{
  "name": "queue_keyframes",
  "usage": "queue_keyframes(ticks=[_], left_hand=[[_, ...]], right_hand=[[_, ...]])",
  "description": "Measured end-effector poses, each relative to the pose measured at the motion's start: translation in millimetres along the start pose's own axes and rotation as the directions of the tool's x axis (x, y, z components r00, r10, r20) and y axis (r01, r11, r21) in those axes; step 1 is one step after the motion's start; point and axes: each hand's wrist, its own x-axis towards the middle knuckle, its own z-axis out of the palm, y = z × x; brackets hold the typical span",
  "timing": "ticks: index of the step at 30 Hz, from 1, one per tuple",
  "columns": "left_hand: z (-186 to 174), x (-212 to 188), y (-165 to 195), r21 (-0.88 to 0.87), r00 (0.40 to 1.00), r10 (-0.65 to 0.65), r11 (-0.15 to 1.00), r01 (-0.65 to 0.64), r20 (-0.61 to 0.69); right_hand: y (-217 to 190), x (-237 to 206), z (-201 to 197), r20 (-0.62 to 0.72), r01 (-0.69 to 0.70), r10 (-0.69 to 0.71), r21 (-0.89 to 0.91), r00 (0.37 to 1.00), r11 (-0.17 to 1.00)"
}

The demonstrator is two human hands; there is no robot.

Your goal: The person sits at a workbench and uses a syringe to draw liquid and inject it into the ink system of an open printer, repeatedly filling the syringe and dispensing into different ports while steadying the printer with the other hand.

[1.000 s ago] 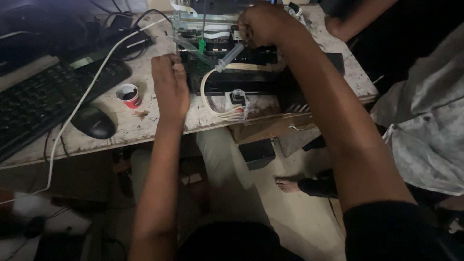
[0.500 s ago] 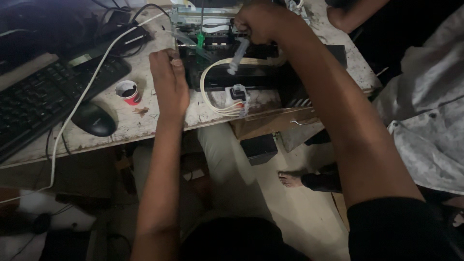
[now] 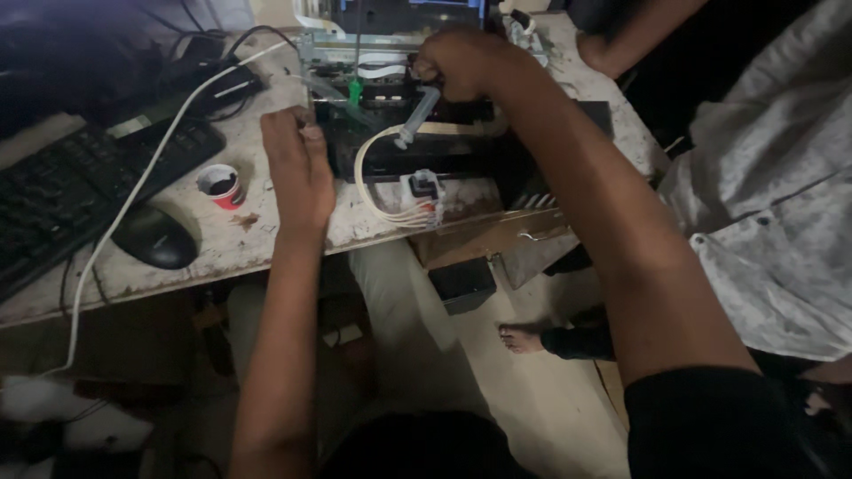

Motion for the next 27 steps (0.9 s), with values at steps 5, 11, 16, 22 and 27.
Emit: queue_keyframes(ticks=[5,11,16,22,27], left_hand=[[5.6,0.3,-7.0,0.058,1.0,0.009,0.998,-0.009,-0.002],[3.5,-4.4,1.6,0.052,0.999,0.023,0.998,-0.021,-0.049],[-2.0,1.5,30.9,0.216,0.893,0.449,0.869,-0.445,0.035],[29.1,26.4,89.5,0.444,0.815,0.554,0.696,-0.565,0.169],[28.7,43.4,107.5,0.408,0.83,0.506,0.724,-0.556,0.233]], right_hand=[[3.2,-4.1,-5.9,-0.146,0.221,-0.236,-0.114,0.961,0.969],[1.2,-16.8,-31.6,-0.23,0.118,-0.108,0.031,0.967,0.993],[4.5,-16.9,-37.0,-0.251,0.168,-0.117,0.19,0.961,0.967],[21.3,-16.5,-34.6,-0.138,0.094,-0.057,0.283,0.989,0.955],[20.2,-13.9,-33.9,-0.159,0.154,-0.115,0.259,0.98,0.954]])
